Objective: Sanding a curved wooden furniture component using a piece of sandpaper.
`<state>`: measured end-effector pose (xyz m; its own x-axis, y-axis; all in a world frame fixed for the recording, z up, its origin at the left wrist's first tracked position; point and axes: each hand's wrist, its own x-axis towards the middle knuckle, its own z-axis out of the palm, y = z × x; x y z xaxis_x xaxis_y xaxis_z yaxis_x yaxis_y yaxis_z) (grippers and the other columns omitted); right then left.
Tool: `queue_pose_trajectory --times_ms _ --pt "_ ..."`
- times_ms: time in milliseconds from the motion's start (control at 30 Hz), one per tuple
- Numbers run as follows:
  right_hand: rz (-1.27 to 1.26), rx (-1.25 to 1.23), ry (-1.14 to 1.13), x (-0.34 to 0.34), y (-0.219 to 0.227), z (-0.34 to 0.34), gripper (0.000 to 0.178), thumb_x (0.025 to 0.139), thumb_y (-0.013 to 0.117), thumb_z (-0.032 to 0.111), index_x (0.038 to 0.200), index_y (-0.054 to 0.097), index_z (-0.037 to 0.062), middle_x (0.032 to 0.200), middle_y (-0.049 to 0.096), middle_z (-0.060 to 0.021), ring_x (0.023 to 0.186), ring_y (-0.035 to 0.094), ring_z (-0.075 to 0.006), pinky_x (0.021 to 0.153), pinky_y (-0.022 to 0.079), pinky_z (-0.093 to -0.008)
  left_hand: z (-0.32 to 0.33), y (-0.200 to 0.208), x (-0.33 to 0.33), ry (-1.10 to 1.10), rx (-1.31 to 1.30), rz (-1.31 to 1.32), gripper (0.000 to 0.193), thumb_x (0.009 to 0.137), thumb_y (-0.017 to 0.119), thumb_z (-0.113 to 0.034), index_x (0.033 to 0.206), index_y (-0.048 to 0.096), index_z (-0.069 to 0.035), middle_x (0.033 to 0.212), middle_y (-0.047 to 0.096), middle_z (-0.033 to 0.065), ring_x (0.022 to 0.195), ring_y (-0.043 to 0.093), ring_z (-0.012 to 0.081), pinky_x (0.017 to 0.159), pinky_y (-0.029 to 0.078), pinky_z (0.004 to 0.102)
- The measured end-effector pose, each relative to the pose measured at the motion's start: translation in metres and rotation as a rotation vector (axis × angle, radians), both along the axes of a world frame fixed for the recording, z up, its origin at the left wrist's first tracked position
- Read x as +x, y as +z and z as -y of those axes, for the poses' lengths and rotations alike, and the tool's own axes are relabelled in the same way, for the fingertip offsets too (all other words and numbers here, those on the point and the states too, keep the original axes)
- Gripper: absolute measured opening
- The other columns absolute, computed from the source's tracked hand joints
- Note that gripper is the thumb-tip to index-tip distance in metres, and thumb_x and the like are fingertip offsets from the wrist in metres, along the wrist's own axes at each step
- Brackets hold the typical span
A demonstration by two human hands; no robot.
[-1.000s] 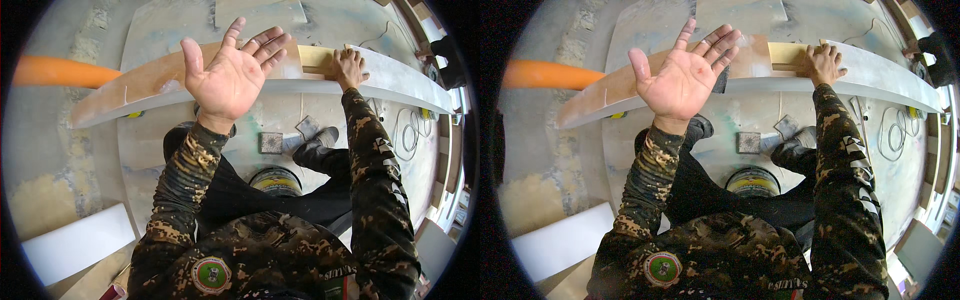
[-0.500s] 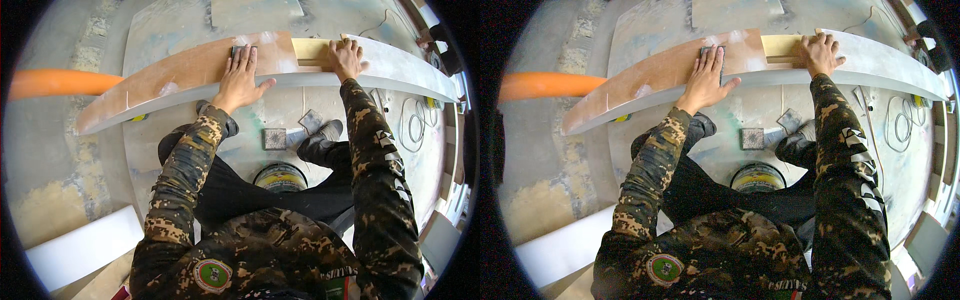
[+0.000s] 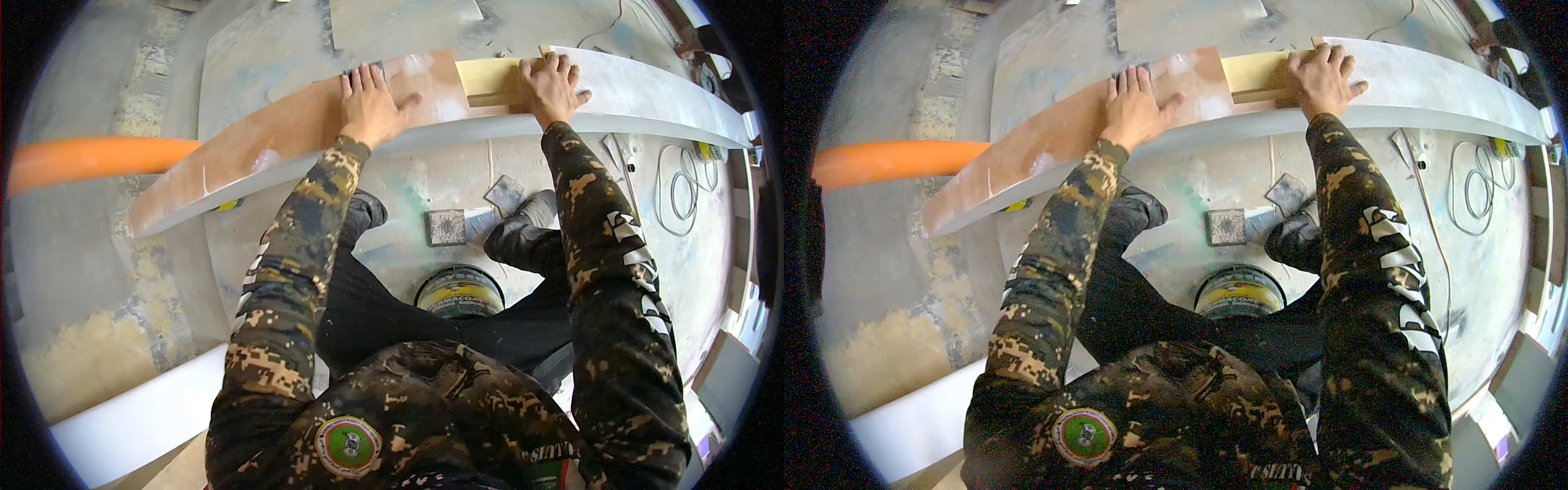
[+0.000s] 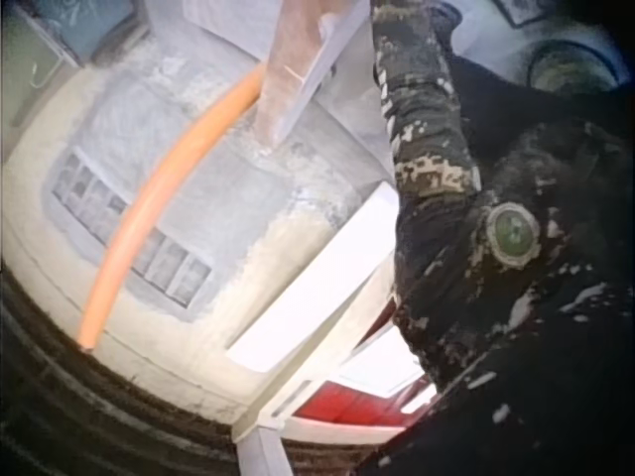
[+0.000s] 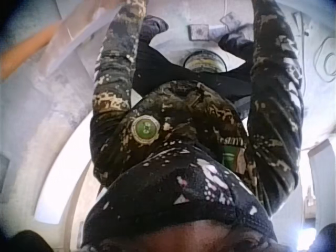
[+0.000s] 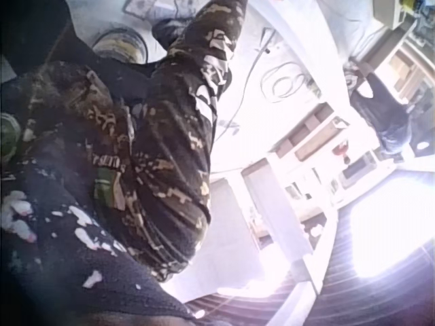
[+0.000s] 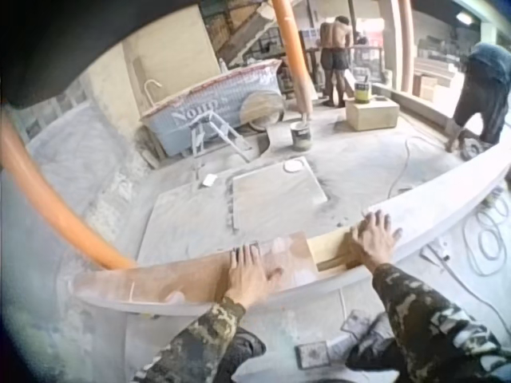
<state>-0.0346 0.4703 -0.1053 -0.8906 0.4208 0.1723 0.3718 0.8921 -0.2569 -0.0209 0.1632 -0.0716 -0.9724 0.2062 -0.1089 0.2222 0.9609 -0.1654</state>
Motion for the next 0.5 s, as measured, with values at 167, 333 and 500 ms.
queue_pose_trajectory --times_ms 167,333,500 --pt "-0.054 0.018 -0.007 -0.001 -0.006 -0.006 0.065 0.091 0.048 0.056 0.140 0.052 0.0141 0.150 0.044 -0.0105 0.144 0.033 -0.0325 0.109 0.018 -0.0734 0.000 0.008 0.009 -0.070 -0.173 0.062 0.104 0.094 0.020 -0.078 0.152 0.027 0.009 0.160 0.026 0.0259 0.152 0.019 0.0369 0.122 0.006 0.0561" --pt "-0.018 -0.012 0.010 -0.006 -0.003 0.008 0.065 0.091 0.047 0.057 0.140 0.052 0.0145 0.152 0.042 -0.0113 0.144 0.032 -0.0333 0.110 0.016 -0.0741 0.017 0.012 -0.025 -0.003 0.020 0.045 0.105 0.093 0.019 -0.078 0.153 0.026 0.008 0.161 0.026 0.0225 0.153 0.016 0.0343 0.121 0.002 0.0583" --pt "-0.098 0.050 -0.027 -0.002 -0.018 -0.013 0.064 0.091 0.048 0.056 0.140 0.052 0.0131 0.149 0.045 -0.0113 0.145 0.032 -0.0337 0.110 0.017 -0.0750 -0.009 0.014 0.011 -0.120 -0.254 0.058 0.100 0.094 0.023 -0.076 0.155 0.025 0.004 0.163 0.025 0.0182 0.153 0.015 0.0319 0.119 0.003 0.0637"
